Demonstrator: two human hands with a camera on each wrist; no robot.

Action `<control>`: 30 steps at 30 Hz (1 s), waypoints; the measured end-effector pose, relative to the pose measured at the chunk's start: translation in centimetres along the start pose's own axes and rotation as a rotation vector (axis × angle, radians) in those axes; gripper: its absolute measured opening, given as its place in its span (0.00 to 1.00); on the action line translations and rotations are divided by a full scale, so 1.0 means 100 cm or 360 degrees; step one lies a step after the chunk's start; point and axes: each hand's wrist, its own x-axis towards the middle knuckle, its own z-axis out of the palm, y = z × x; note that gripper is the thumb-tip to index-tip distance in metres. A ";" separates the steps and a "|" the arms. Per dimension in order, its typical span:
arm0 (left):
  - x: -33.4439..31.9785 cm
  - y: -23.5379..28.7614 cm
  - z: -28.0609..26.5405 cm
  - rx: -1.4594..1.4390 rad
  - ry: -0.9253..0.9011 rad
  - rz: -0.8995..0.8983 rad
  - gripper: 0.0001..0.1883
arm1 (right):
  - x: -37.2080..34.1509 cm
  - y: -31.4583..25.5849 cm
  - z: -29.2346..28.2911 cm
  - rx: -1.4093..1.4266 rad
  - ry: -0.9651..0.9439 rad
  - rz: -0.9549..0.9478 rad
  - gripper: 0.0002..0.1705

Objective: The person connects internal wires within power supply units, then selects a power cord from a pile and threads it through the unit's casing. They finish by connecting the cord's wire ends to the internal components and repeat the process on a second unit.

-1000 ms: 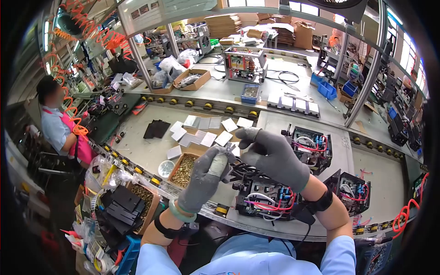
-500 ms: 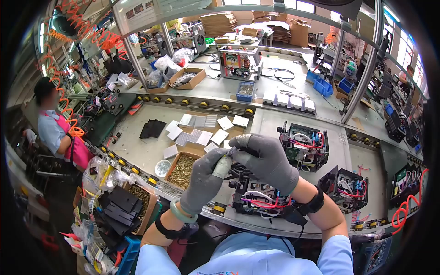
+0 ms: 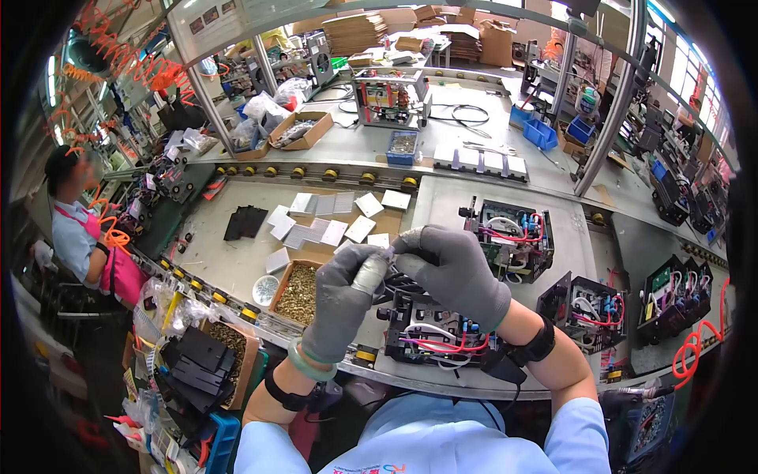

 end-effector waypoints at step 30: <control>-0.007 -0.005 0.009 0.0163 -0.0175 0.0123 0.03 | -0.014 0.002 -0.012 -0.0644 0.0150 -0.0456 0.05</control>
